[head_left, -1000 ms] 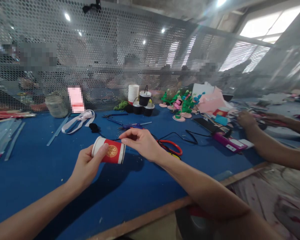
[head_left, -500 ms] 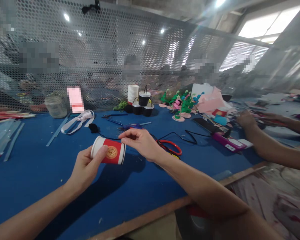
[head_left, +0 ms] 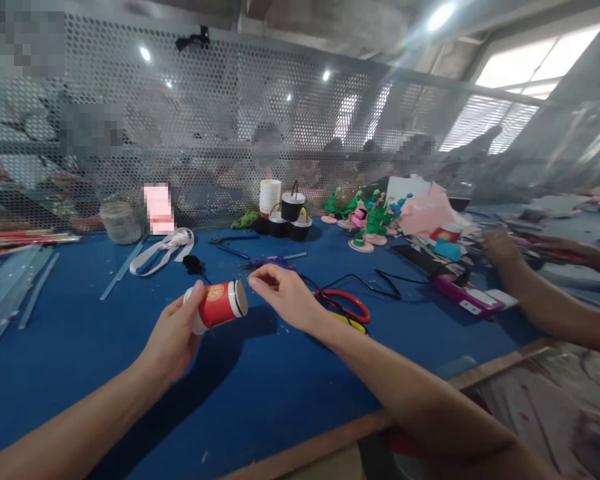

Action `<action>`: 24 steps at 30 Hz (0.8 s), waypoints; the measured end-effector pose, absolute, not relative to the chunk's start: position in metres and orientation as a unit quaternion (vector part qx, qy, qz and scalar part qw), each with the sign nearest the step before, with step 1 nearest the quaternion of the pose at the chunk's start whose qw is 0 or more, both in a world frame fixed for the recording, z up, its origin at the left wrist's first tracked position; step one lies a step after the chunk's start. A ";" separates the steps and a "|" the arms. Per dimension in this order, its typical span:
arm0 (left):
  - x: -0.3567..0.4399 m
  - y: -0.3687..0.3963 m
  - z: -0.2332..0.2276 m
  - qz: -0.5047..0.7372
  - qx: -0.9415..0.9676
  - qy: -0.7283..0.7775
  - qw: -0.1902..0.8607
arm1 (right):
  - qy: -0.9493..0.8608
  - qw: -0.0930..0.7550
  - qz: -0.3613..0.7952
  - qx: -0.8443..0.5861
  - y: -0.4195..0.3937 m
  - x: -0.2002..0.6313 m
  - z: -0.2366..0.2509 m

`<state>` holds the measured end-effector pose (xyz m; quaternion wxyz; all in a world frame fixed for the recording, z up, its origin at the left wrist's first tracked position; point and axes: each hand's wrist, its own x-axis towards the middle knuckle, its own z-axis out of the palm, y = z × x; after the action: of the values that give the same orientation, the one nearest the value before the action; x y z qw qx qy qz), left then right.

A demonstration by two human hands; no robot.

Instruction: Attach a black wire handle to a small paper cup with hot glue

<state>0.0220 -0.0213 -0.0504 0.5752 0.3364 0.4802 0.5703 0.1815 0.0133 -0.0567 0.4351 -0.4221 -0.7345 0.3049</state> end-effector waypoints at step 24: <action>0.022 -0.026 -0.054 0.579 0.365 0.477 0.551 | -0.785 0.381 0.253 -0.417 -0.001 0.173 -0.053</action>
<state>0.0224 -0.0260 -0.0545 0.5514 0.3648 0.4772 0.5789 0.1725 -0.0011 -0.0532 0.3807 -0.4174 -0.7854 0.2530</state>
